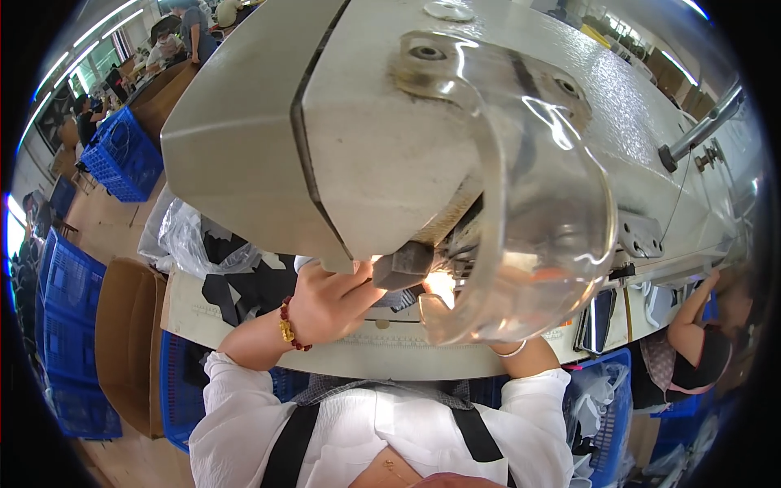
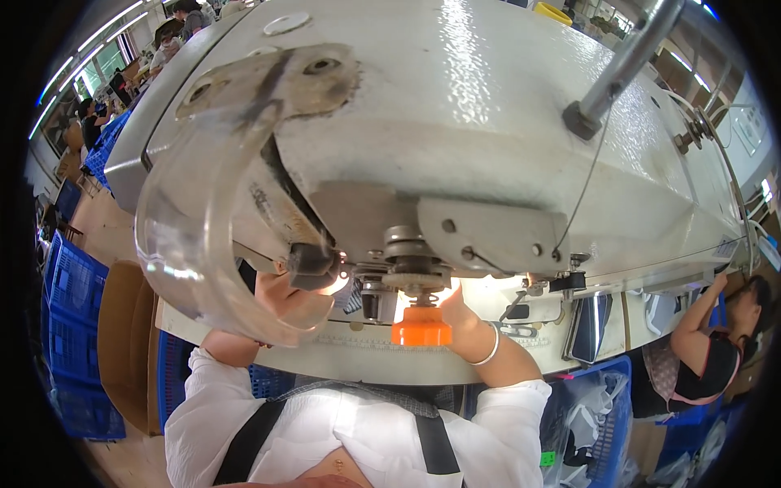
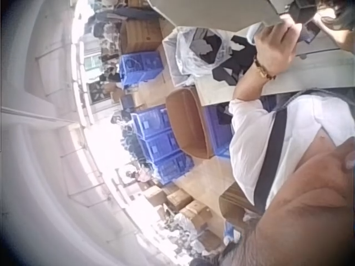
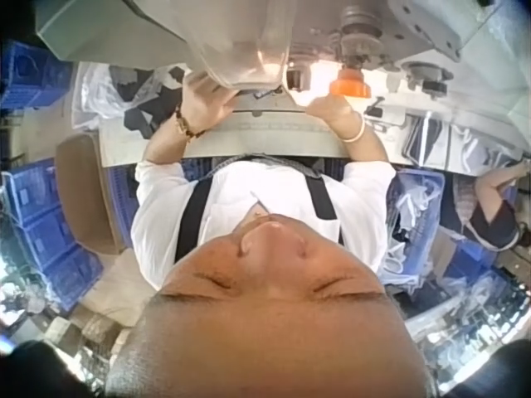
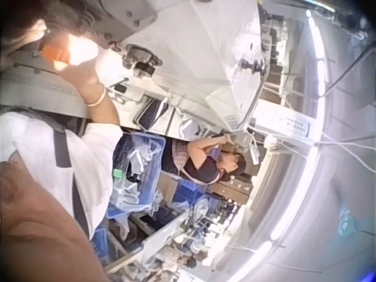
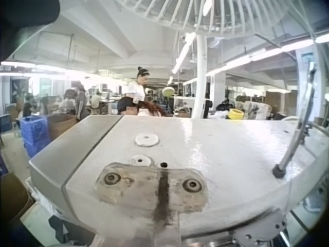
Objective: The worker is using an industrial sewing machine to stitch together components of a shoe upper.
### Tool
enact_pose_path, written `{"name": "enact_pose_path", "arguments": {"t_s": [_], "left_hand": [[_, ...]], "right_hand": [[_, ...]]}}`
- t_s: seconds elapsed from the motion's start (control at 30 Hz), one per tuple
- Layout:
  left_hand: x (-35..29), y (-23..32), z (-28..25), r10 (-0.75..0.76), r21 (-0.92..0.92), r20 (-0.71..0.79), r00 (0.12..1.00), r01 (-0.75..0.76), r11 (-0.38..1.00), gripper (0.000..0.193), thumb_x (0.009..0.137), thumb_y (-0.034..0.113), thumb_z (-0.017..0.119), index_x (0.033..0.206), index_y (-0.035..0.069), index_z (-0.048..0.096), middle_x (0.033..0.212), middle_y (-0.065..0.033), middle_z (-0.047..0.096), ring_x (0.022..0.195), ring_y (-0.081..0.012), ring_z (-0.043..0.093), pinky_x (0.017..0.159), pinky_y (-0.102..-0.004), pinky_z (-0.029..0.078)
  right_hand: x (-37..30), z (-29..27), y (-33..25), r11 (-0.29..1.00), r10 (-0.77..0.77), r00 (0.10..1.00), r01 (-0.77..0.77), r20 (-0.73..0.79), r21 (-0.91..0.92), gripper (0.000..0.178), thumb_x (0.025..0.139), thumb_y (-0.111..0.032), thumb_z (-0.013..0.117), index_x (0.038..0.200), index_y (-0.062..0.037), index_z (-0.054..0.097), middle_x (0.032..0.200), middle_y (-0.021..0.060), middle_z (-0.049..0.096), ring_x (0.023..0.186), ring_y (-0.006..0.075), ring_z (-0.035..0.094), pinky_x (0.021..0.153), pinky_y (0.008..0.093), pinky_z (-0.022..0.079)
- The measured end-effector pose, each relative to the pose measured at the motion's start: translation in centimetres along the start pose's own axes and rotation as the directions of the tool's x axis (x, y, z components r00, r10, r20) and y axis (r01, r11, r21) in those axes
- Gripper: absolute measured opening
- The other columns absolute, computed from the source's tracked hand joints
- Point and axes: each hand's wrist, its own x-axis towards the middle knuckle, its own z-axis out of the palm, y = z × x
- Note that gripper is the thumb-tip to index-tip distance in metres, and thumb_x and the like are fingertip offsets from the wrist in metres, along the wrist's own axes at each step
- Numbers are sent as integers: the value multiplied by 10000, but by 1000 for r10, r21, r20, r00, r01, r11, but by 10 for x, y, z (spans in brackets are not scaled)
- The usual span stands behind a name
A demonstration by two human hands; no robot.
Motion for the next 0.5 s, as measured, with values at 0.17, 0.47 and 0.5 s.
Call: {"name": "enact_pose_path", "arguments": {"t_s": [0.17,0.47,0.5], "left_hand": [[-2,-5,5,6,115,10,1000,-7,993,286,666,18,749,949,52,718,1028,-88,691,870,-213,664,665,-375,491],[0,-4,4,-280,-123,-109,954,266,956,131,769,-26,721,892,18,717,843,-106,694,678,-251,668,540,-312,466],[0,-3,1,-263,-124,-85,961,251,960,148,754,-28,722,891,27,720,836,-100,689,668,-237,658,537,-306,462]], "right_hand": [[-8,-4,4,986,-6,1000,6,4,-168,476,916,-367,683,1303,-94,628,1274,83,656,1184,199,613,1085,498,454],[0,10,-9,658,-228,974,167,17,-734,298,901,-449,697,1087,-217,725,1159,-24,697,1112,139,632,1038,415,465],[3,14,-11,542,-297,955,175,8,-822,242,878,-456,729,1003,-249,750,1115,-57,709,1077,120,643,1003,365,487]]}}
